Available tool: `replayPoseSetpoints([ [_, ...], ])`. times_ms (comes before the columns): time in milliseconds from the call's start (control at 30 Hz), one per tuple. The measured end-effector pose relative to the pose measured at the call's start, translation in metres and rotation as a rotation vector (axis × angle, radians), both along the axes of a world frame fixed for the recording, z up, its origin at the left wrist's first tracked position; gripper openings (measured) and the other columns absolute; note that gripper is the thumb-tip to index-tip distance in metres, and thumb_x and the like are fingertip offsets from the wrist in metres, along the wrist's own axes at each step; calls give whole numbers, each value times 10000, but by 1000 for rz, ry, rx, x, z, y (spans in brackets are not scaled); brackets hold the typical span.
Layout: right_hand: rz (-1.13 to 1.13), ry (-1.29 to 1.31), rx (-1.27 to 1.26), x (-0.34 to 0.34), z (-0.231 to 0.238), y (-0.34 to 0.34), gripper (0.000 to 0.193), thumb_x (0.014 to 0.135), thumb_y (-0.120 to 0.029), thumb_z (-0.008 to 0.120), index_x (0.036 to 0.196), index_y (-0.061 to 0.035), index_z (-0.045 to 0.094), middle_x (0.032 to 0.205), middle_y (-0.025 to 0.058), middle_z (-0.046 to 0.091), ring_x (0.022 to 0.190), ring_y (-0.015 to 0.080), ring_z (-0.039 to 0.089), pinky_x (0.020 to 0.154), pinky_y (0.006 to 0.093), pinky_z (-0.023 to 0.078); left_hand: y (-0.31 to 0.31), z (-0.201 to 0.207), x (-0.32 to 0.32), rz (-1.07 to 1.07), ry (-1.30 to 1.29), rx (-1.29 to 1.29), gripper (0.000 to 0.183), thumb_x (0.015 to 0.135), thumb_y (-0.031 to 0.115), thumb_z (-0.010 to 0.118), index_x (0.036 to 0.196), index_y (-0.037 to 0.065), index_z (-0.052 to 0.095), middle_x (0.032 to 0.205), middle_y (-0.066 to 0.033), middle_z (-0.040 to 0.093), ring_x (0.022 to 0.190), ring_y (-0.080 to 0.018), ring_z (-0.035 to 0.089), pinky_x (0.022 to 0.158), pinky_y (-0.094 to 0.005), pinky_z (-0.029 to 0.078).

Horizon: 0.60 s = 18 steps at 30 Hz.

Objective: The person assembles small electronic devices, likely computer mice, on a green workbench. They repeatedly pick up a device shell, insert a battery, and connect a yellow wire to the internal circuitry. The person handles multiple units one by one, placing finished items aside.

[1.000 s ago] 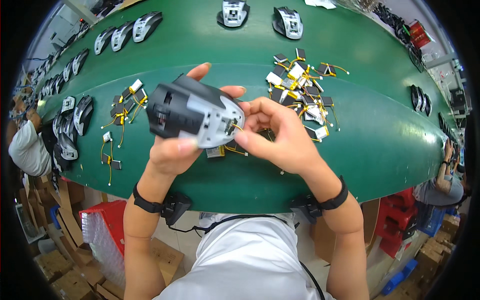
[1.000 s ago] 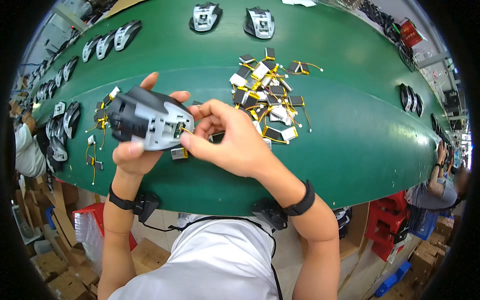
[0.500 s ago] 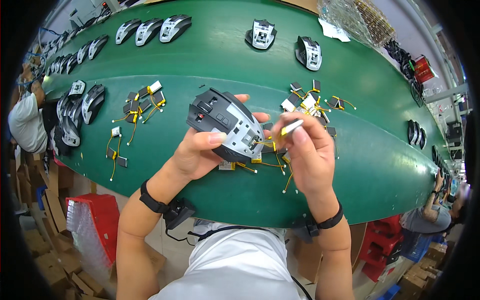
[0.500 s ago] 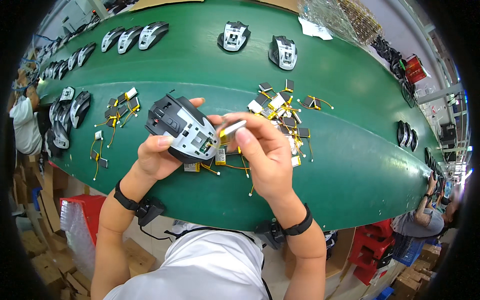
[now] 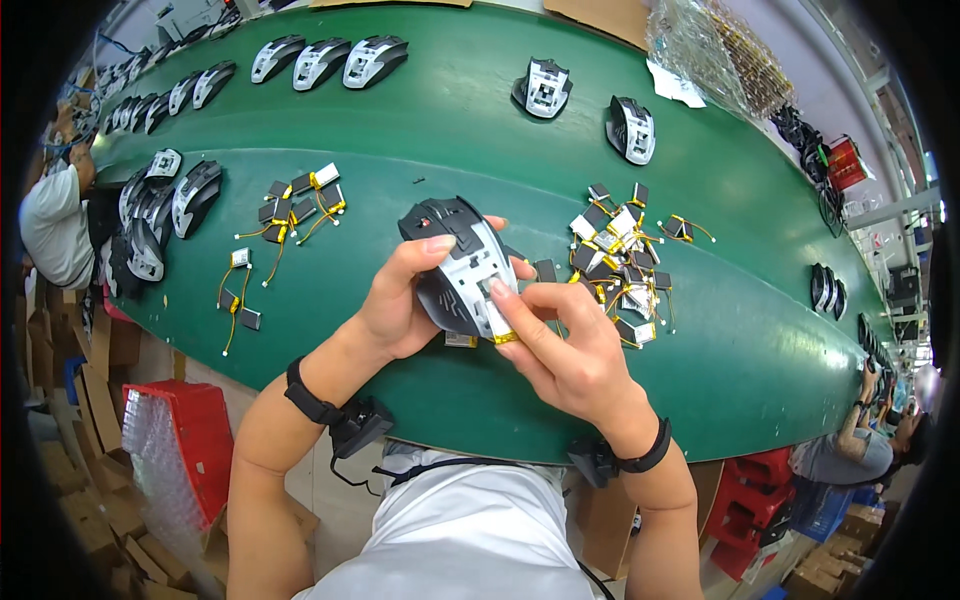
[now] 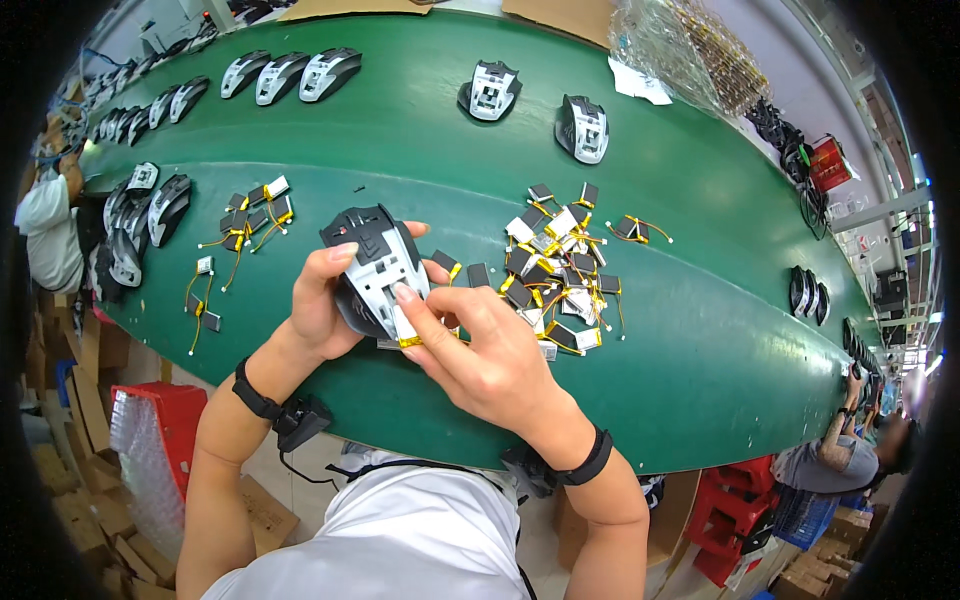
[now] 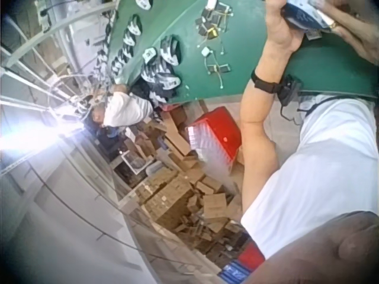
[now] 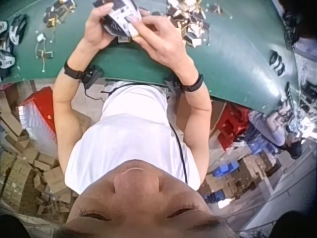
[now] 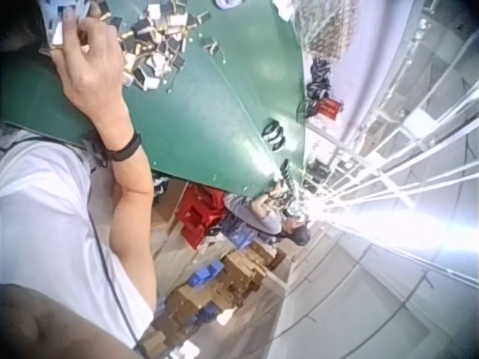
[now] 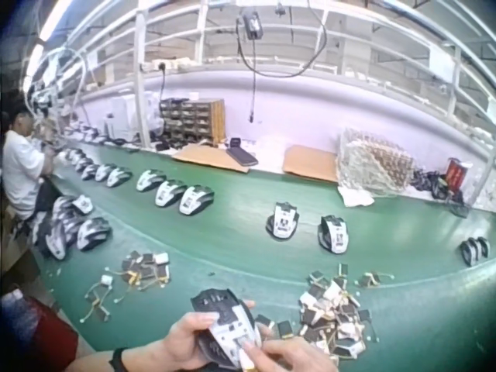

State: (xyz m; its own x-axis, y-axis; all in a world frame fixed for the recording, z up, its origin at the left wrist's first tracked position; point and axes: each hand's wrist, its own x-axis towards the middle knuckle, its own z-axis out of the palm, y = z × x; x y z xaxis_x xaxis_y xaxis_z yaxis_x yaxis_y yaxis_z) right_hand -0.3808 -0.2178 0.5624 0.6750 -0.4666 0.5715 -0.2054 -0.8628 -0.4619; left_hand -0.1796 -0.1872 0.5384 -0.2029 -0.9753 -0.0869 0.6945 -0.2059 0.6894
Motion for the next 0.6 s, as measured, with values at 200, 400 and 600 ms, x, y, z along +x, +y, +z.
replayPoseSetpoints([
  [200, 38, -218, -67, -2, -8, -6, 391, 662, -54, 843, 1041, -54, 744, 880, 48, 646, 706, 192, 622, 594, 318, 504, 1, 2, 1, -62, 7, 28, 743, 875, 484, 530, 1394, -37, 426, 1158, -283, 636, 1035, -343, 673, 927, -430, 545],
  [400, 70, -143, -14, 0, -2, -3, 352, 678, -49, 839, 1016, -51, 740, 881, 41, 653, 711, 210, 633, 621, 323, 507, 2, 1, 4, -126, -61, 44, 746, 859, 478, 536, 1379, -48, 439, 1129, -256, 652, 1008, -309, 680, 897, -394, 550],
  [600, -121, -231, 192, 3, -5, 3, 247, 668, -85, 862, 864, -61, 713, 847, 48, 667, 710, 219, 637, 640, 336, 495, 7, 1, 0, -129, -152, 7, 636, 898, 419, 548, 1353, -19, 474, 1145, -175, 648, 1052, -234, 655, 934, -364, 523],
])
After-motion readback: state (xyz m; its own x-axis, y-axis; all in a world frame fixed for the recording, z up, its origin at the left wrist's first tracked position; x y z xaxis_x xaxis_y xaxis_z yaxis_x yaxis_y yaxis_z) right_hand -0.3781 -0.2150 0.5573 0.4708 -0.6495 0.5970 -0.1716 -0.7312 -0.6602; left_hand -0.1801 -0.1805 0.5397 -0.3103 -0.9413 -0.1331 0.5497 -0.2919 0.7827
